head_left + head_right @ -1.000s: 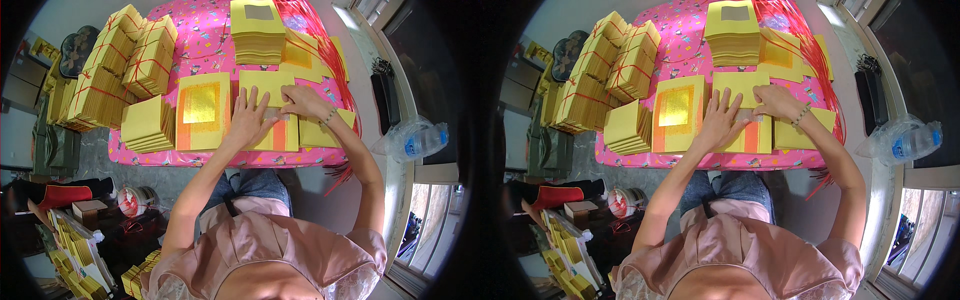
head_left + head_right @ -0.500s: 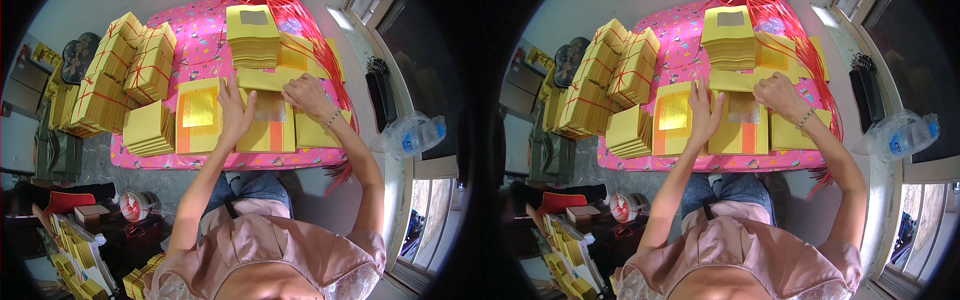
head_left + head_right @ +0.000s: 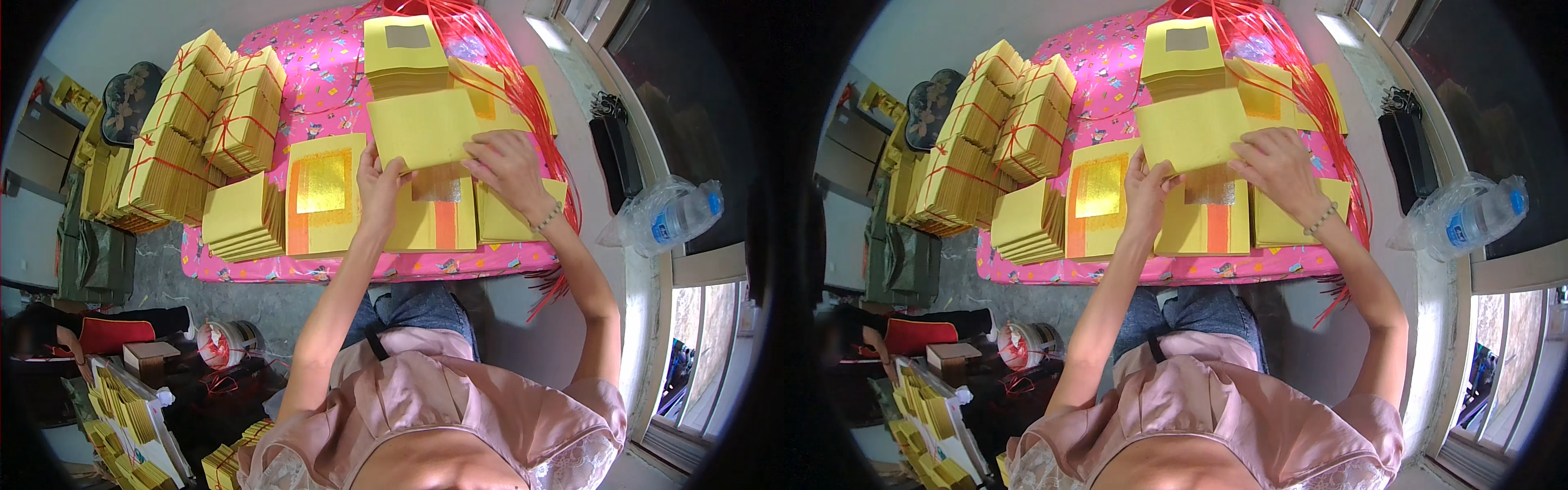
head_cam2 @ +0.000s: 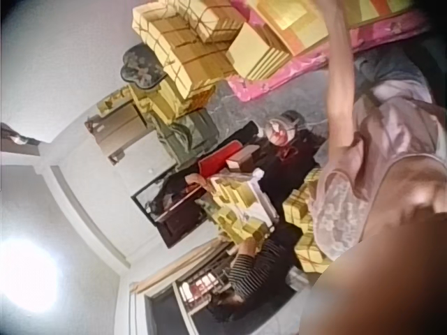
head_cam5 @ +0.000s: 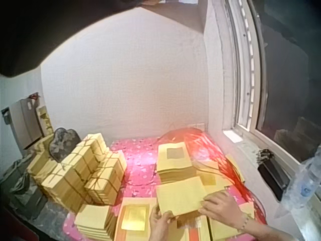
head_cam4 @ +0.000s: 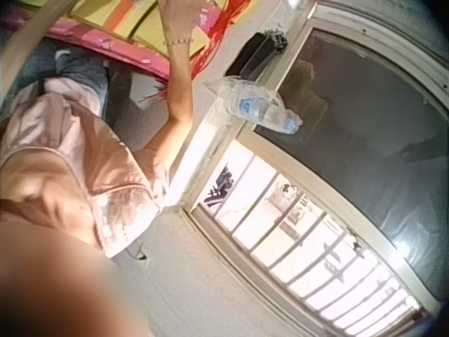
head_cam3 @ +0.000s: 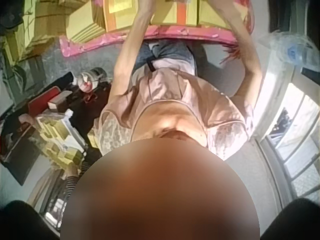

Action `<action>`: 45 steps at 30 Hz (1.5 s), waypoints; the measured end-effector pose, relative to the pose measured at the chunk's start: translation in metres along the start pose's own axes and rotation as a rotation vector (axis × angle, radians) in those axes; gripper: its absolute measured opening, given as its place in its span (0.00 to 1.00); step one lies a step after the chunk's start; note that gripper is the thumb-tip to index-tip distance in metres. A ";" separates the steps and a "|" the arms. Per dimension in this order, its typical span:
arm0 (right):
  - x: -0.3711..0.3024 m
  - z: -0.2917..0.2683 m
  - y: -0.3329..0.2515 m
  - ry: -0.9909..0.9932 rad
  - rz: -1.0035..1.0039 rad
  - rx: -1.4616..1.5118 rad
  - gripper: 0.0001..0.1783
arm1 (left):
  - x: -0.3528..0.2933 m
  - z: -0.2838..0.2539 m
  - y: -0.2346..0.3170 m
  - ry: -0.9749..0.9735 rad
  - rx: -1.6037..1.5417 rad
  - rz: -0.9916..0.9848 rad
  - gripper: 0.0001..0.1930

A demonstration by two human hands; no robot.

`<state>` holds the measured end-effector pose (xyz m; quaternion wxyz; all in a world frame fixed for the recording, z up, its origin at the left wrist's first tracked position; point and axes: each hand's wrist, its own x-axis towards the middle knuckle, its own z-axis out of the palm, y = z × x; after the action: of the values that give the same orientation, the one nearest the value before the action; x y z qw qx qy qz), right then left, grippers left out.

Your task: Organizing and stacking joss paper (gold/silver leaf paper) on a table.

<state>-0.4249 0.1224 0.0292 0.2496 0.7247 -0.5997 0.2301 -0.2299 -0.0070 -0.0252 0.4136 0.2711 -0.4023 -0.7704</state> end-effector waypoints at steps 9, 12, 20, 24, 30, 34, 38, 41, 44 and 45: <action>-0.043 -0.035 -0.035 0.303 0.816 0.814 0.26 | -0.060 0.026 -0.013 -0.153 0.081 0.242 0.17; -0.077 -0.044 -0.026 0.287 0.881 1.022 0.23 | -0.074 0.037 -0.026 -0.257 0.050 0.168 0.20; -0.137 -0.049 -0.006 0.311 0.956 0.922 0.19 | -0.074 0.072 -0.045 -0.417 0.321 -0.008 0.34; -0.158 -0.036 0.005 0.177 1.053 0.757 0.17 | -0.059 0.079 -0.066 -0.473 0.645 0.160 0.45; -0.188 -0.008 0.017 0.037 1.099 0.495 0.17 | -0.053 0.090 -0.079 -0.523 1.108 0.238 0.52; -0.187 -0.003 0.014 0.005 1.089 0.434 0.16 | -0.048 0.098 -0.082 -0.575 1.312 0.277 0.48; -0.189 0.001 0.012 0.020 1.033 0.345 0.16 | -0.042 0.103 -0.089 -0.590 1.450 0.274 0.45; -0.193 0.003 0.015 0.017 1.027 0.366 0.16 | -0.037 0.103 -0.093 -0.607 1.495 0.224 0.44; -0.198 -0.003 0.017 0.004 1.044 0.439 0.21 | -0.037 0.101 -0.098 -0.624 1.504 0.271 0.42; -0.197 -0.006 0.017 0.002 1.062 0.498 0.25 | -0.037 0.101 -0.098 -0.623 1.522 0.251 0.41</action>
<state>-0.4758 0.2722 -0.0897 -0.0771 0.3615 -0.8083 0.4583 -0.3283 0.0971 -0.0512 0.0699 0.2041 -0.9367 -0.2759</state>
